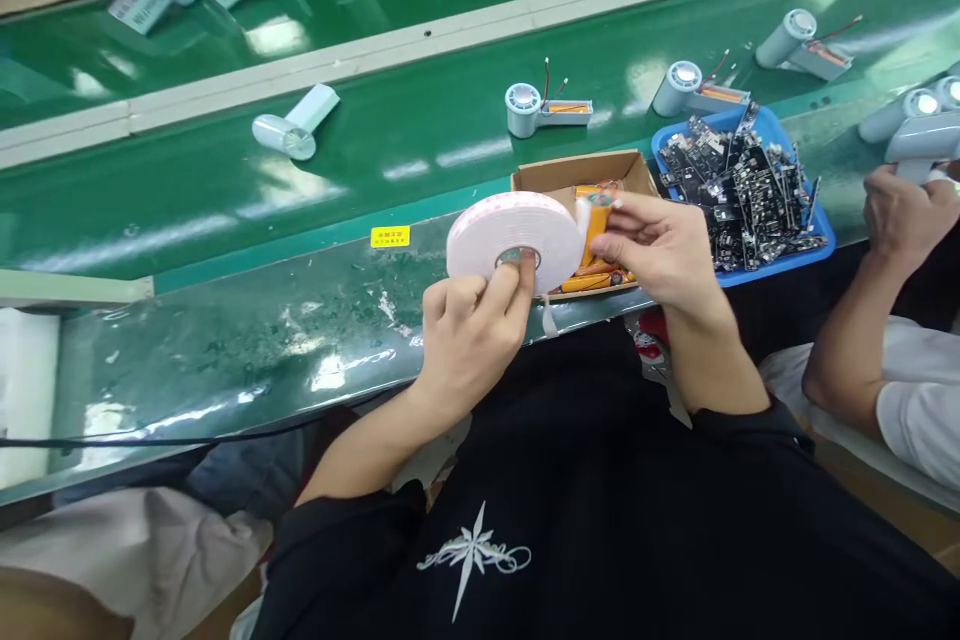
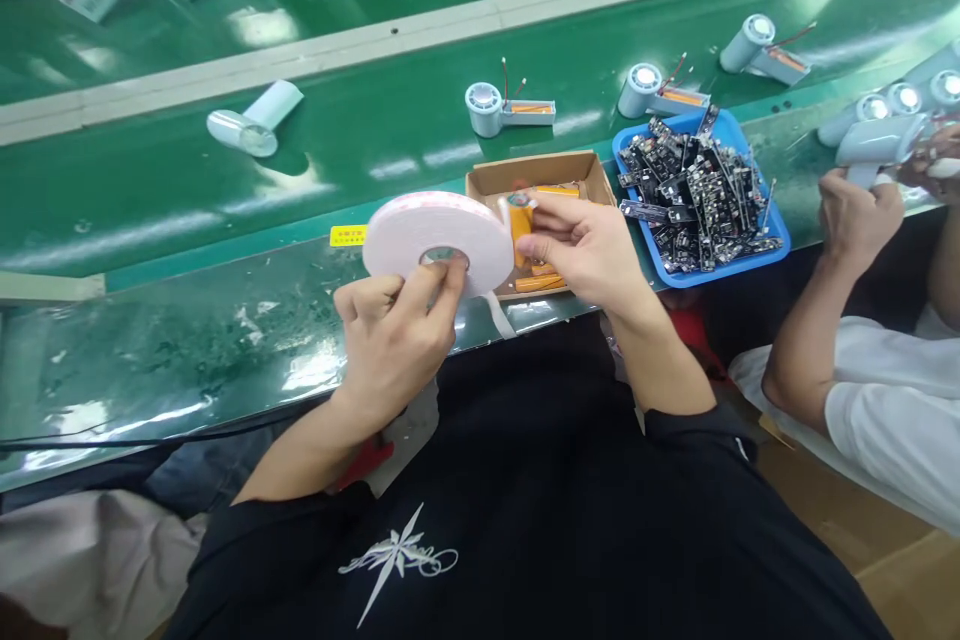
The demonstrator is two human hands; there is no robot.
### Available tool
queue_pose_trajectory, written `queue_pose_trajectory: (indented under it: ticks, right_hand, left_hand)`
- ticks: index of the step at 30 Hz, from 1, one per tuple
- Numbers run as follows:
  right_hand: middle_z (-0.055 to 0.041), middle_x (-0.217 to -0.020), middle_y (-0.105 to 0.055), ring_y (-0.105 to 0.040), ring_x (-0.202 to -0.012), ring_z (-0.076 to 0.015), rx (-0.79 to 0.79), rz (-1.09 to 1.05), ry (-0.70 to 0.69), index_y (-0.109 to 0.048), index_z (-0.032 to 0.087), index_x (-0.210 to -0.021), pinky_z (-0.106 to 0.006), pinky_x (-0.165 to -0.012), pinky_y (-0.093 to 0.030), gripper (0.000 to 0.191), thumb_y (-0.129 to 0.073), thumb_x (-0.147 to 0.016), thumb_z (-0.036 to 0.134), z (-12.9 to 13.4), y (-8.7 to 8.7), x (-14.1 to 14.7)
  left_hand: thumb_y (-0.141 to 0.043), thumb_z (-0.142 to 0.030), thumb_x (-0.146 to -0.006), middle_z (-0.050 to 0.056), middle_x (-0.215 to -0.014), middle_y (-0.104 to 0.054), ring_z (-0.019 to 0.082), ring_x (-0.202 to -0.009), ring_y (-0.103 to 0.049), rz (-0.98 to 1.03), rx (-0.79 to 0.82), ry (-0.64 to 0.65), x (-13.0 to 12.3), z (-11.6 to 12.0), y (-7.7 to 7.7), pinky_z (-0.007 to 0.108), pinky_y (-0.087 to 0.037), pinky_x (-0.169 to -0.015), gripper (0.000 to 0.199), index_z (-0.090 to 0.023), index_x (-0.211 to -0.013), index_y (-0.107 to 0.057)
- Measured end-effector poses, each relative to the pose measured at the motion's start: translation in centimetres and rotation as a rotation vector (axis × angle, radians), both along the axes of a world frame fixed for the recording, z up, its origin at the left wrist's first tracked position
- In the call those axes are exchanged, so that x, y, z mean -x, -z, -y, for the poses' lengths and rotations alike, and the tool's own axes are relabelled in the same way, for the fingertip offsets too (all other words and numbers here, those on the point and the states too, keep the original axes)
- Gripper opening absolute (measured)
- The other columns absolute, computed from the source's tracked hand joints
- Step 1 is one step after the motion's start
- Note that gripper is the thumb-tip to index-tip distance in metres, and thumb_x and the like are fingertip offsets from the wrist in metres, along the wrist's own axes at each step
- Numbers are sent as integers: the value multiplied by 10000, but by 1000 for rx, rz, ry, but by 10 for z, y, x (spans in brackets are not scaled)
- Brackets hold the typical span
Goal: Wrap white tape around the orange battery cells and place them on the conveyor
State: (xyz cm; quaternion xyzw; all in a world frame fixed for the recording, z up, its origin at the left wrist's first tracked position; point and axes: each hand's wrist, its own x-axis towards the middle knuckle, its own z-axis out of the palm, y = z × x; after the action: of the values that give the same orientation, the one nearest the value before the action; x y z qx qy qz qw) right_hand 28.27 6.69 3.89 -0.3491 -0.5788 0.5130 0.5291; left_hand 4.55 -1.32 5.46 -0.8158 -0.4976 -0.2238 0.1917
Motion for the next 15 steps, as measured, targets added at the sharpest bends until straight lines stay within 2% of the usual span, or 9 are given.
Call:
queue_pose_trajectory:
  ticks: [2,4,6,8,9,10,12,13,15]
  right_hand:
    - [-89,-1263,-804,-787,-1214,-286,31,-249,166,-747,239,-1386,-436,-1048,-696,627,-951,-896,571,9,12,26]
    - [-97,-1287,-802,-792,-1211,-273,67,-429,320,-703,257,-1387,-429,-1034,-702,624,-908,-927,625,15,20,48]
    - [-103,-1204,-824,-818,-1122,-274,122,-479,361,-720,231,-1287,-416,-965,-725,583,-946,-890,593,13,21,47]
    - [-88,-1073,-837,-834,-990,-249,132,-462,338,-762,207,-1117,-344,-862,-733,482,-1014,-807,478,3,13,15]
    - [-75,-1031,-835,-832,-937,-227,93,-454,349,-780,205,-1039,-289,-800,-722,414,-1025,-776,412,-3,6,-11]
    - [-39,-1045,-833,-822,-947,-168,21,-481,408,-788,234,-975,-208,-817,-690,298,-1000,-787,325,-10,-1,-39]
    - [-20,-1126,-822,-814,-994,-118,-228,-475,638,-813,274,-941,-152,-852,-655,109,-897,-876,250,-24,-7,-91]
    - [-23,-1149,-817,-817,-984,-125,-221,-436,657,-818,288,-967,-164,-829,-663,127,-895,-874,248,-31,-6,-109]
    - [-55,-1112,-823,-830,-951,-189,-101,-333,593,-817,308,-1119,-240,-771,-698,380,-992,-783,281,-35,1,-121]
  left_hand:
    - [-717,-327,-1077,98,-1037,-741,266,-957,-496,43,-68,-9,-13,-1,4,448,-339,-843,392,-243,-1459,-733]
    - [-775,-463,-1039,115,-972,-717,282,-952,-495,118,-96,-33,-27,1,11,452,-333,-846,430,-191,-1372,-772]
    - [-810,-473,-1009,113,-919,-694,281,-922,-496,194,-53,-12,-34,9,17,443,-330,-835,386,-176,-1256,-803]
    - [-828,-435,-988,103,-920,-694,272,-906,-517,216,102,128,-28,22,24,428,-350,-827,293,-195,-1156,-812]
    - [-832,-415,-979,100,-943,-706,268,-910,-536,200,197,198,-19,28,29,422,-373,-830,269,-204,-1144,-810]
    - [-837,-391,-969,101,-983,-724,268,-929,-559,170,283,226,-7,32,33,420,-404,-844,269,-210,-1165,-807]
    - [-854,-344,-938,119,-1097,-760,292,-1006,-606,91,415,124,25,32,44,437,-470,-896,353,-214,-1260,-794]
    - [-874,-331,-911,128,-1151,-772,312,-1054,-623,62,476,41,44,27,49,452,-500,-919,413,-218,-1298,-789]
    - [-909,-357,-857,122,-1247,-788,344,-1162,-648,62,644,-14,84,7,55,481,-552,-986,491,-246,-1322,-795]
